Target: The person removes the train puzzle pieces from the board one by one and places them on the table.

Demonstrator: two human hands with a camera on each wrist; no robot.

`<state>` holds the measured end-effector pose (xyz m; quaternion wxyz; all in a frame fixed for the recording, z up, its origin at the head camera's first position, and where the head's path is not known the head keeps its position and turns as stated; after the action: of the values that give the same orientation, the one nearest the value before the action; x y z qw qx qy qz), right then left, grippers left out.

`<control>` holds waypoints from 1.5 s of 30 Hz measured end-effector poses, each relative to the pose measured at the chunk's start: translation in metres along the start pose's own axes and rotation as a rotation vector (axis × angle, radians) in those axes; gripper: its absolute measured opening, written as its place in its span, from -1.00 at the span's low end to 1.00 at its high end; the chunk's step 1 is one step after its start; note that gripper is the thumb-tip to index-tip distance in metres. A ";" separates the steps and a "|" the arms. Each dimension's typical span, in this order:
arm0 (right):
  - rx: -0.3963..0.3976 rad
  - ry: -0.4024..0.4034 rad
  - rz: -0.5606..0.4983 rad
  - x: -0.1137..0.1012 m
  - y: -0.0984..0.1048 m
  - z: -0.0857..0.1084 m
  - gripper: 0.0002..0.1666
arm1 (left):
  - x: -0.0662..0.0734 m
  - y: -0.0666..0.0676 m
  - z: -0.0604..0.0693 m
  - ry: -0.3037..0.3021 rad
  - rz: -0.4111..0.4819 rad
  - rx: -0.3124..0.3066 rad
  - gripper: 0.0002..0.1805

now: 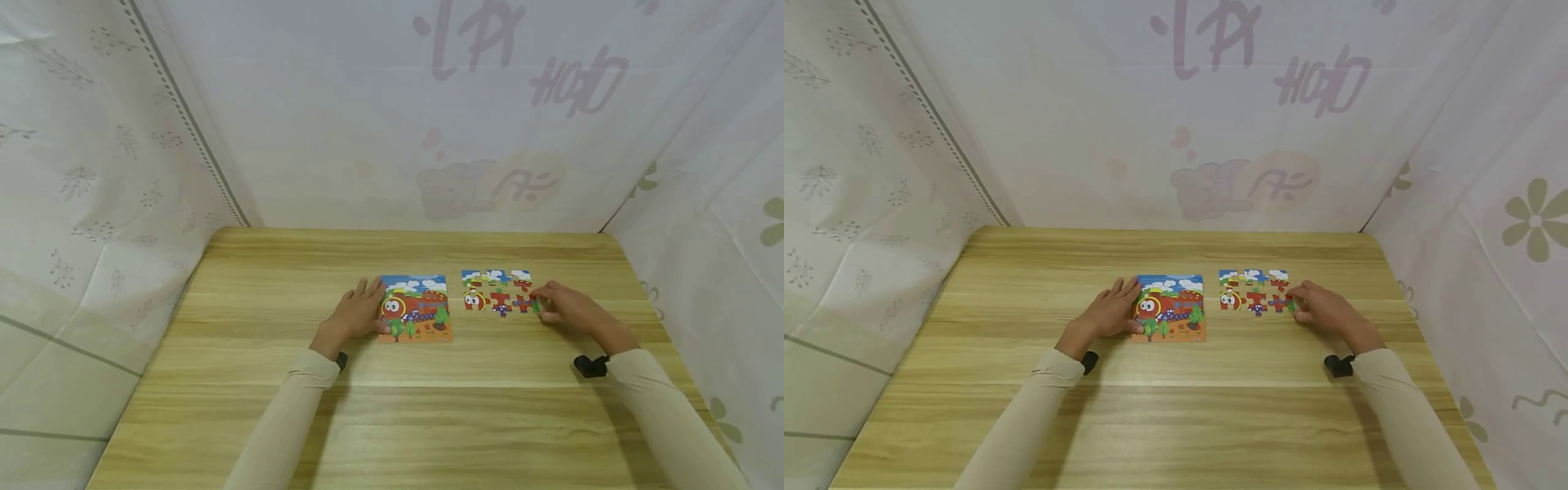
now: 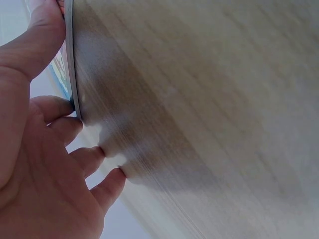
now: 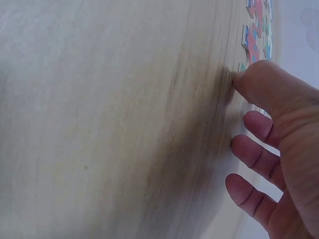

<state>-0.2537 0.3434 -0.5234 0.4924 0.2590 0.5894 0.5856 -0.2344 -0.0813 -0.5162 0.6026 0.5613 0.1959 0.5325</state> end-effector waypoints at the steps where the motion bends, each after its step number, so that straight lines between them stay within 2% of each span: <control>1: 0.002 -0.003 0.000 0.000 0.000 0.000 -0.42 | 0.000 0.000 0.000 0.001 0.000 -0.001 0.08; 10: -0.011 -0.039 -0.038 0.001 0.000 0.000 -0.38 | -0.001 -0.002 -0.001 -0.001 0.000 -0.005 0.08; 13: 0.010 -0.045 -0.079 0.002 0.003 0.002 -0.35 | -0.001 -0.002 -0.001 -0.006 0.000 -0.007 0.09; 18: 0.082 -0.001 -0.145 -0.004 0.015 0.001 -0.31 | 0.000 0.000 -0.001 -0.005 -0.011 -0.028 0.09; 21: 0.104 0.045 -0.168 -0.013 0.017 -0.001 -0.33 | -0.001 -0.001 -0.001 0.001 -0.027 -0.040 0.09; 27: 0.099 0.057 -0.172 -0.029 0.012 -0.012 -0.42 | -0.002 -0.002 -0.002 0.001 -0.042 -0.056 0.11; 34: 0.094 0.089 -0.175 -0.051 0.006 -0.020 -0.40 | -0.001 0.000 0.002 0.001 -0.076 -0.115 0.36; 38: 0.078 0.104 -0.199 -0.064 0.003 -0.024 -0.46 | -0.001 0.000 0.002 0.009 -0.070 -0.138 0.42; 45: 0.070 0.141 -0.194 -0.090 -0.003 -0.032 -0.49 | 0.000 0.000 0.001 0.018 -0.065 -0.132 0.40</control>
<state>-0.2468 0.2495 -0.5068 0.4948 0.1761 0.6651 0.5309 -0.2336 -0.0817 -0.5161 0.6534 0.5090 0.1837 0.5294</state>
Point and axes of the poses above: each hand's wrist, its own z-axis away from the middle knuckle, its own y-axis out of the back of the hand, x = y × z, the point moved 5 cm from there along -z, towards the middle knuckle, and after that the axes turned 2 degrees about -y, right-handed, at the moved point
